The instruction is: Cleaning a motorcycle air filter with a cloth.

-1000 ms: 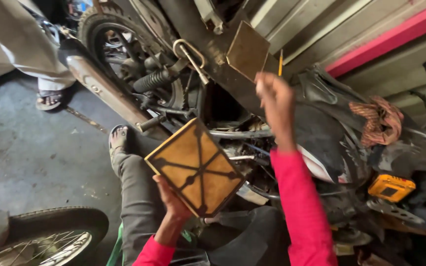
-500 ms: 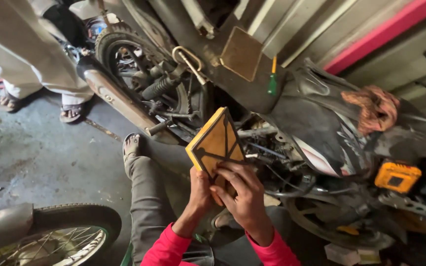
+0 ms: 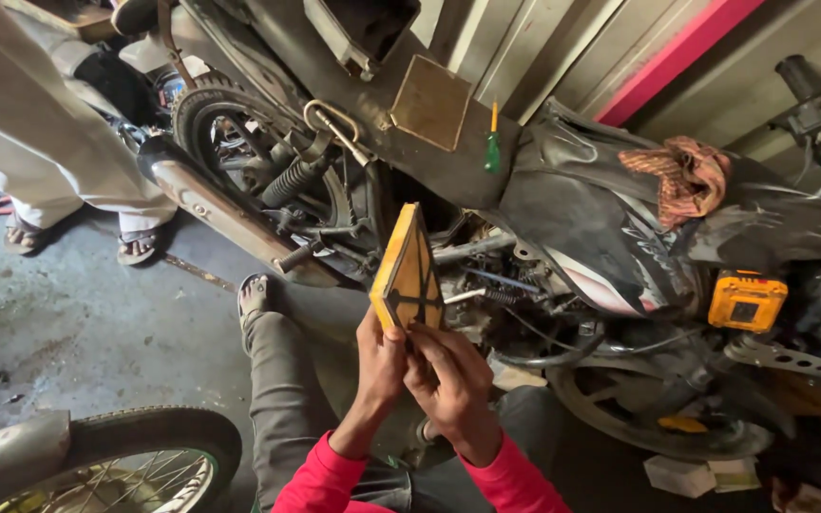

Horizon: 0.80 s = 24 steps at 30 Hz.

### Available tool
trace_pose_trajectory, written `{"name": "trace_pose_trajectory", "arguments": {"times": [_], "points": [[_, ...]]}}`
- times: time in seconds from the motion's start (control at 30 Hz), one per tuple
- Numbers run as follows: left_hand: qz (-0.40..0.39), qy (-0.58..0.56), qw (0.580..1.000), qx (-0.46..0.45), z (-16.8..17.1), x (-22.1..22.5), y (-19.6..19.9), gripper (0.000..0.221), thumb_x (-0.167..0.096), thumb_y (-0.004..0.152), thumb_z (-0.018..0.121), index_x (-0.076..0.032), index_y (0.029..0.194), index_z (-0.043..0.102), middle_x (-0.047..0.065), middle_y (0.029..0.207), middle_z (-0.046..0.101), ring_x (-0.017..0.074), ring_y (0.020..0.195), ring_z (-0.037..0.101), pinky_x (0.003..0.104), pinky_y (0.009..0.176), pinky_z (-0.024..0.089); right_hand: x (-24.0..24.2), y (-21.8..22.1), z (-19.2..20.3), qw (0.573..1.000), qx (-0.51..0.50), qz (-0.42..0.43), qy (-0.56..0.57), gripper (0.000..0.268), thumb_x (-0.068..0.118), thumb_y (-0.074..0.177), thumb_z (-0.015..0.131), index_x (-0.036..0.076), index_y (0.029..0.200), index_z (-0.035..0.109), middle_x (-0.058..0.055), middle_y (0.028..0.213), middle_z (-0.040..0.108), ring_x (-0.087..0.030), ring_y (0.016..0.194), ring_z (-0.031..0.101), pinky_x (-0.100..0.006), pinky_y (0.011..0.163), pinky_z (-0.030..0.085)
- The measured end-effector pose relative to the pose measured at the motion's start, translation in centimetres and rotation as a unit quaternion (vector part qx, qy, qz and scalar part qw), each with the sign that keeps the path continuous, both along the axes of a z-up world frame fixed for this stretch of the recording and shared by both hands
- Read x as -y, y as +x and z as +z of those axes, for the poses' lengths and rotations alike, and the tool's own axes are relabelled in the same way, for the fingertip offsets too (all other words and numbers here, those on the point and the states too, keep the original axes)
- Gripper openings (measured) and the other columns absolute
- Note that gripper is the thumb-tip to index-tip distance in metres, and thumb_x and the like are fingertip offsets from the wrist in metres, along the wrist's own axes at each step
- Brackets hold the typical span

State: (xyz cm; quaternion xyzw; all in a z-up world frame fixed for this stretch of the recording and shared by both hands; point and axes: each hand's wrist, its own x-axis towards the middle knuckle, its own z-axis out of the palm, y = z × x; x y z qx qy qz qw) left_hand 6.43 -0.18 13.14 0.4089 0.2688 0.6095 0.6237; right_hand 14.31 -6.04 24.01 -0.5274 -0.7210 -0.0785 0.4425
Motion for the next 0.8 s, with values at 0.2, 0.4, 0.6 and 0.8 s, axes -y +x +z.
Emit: {"name": "trace_pose_trajectory", "arguments": {"times": [0.2, 0.4, 0.6, 0.8], "points": [[-0.014, 0.019, 1.0, 0.002, 0.3, -0.1, -0.2, 0.082, -0.063, 0.091, 0.073, 0.006, 0.133, 0.056, 0.006, 0.108, 0.068, 0.0118, 0.096, 0.063, 0.027, 0.082, 0.054, 0.3, 1.0, -0.9, 0.995, -0.075, 0.036, -0.055, 0.026, 0.01, 0.093, 0.07, 0.0, 0.117, 0.067, -0.014, 0.114, 0.07, -0.029, 0.096, 0.072, -0.035, 0.081, 0.058], [-0.022, 0.02, 0.991, -0.133, 4.4, 0.3, -0.7, 0.083, -0.035, 0.077, 0.088, 0.001, 0.141, 0.05, 0.008, 0.116, 0.071, 0.015, 0.105, 0.068, 0.03, 0.091, 0.056, -0.1, 3.8, -0.9, 0.949, -0.283, 0.068, -0.126, 0.021, 0.01, 0.104, 0.061, 0.001, 0.122, 0.066, -0.009, 0.113, 0.07, -0.017, 0.102, 0.07, -0.031, 0.086, 0.058], [0.047, 0.038, 0.948, -0.312, 6.8, 0.4, -0.5, 0.088, -0.038, 0.065, 0.094, -0.001, 0.133, 0.053, 0.015, 0.098, 0.075, 0.0218, 0.084, 0.075, 0.034, 0.075, 0.059, -0.9, 5.0, -0.2, 0.91, -0.369, 0.104, -0.16, 0.038, 0.012, 0.099, 0.067, -0.004, 0.132, 0.058, -0.01, 0.117, 0.066, -0.014, 0.104, 0.068, -0.028, 0.087, 0.058], [0.082, 0.099, 0.949, -0.287, 6.0, 0.6, -0.1, 0.094, -0.045, 0.066, 0.096, 0.001, 0.134, 0.049, 0.016, 0.101, 0.073, 0.0247, 0.088, 0.076, 0.036, 0.075, 0.06, -0.6, 4.6, 0.0, 0.945, -0.302, 0.051, -0.113, 0.027, 0.011, 0.104, 0.064, -0.005, 0.126, 0.065, -0.009, 0.113, 0.066, -0.012, 0.096, 0.065, -0.026, 0.081, 0.055]]}}
